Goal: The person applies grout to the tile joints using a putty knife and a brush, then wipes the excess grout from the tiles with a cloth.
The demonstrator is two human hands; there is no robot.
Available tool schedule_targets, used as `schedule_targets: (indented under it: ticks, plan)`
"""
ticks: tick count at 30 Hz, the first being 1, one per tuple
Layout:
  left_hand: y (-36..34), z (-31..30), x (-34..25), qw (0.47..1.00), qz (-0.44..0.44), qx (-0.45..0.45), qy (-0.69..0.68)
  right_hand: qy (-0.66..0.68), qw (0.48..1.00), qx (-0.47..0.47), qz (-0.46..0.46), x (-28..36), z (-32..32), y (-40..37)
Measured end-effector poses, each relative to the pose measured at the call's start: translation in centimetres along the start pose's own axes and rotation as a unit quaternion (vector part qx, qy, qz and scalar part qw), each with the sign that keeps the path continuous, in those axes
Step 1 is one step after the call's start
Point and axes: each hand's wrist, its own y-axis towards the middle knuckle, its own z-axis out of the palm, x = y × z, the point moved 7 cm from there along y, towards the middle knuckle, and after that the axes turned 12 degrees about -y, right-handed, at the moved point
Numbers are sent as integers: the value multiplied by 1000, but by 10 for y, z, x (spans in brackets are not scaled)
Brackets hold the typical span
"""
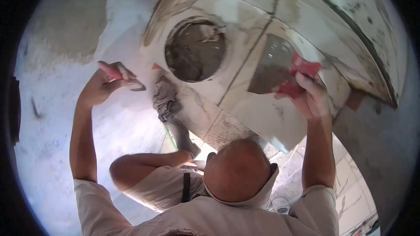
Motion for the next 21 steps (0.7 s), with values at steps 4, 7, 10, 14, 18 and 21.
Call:
schedule_targets:
  ticks: [4, 7, 10, 14, 18, 21]
  plan:
    - [-12, -3, 39, 998, -24, -54, -30, -2, 1000, -7, 1, -5, 3, -4]
    - [-24, -9, 81, 989, -45, -132, -46, -5, 999, -54, 7, -2, 1, -8]
    - [-25, -14, 130, 985, -34, -167, -35, -94, 994, -42, -31, 8, -9, -13]
    - [-16, -15, 180, 983, -18, -171, -71, -85, 990, -85, -69, 16, 3, -22]
    - [5, -20, 204, 985, 7, -141, -103, -108, 973, -170, -110, 9, 12, -58]
    - [25, -26, 220, 994, -4, -105, -34, -132, 960, -206, -135, 2, 23, -88]
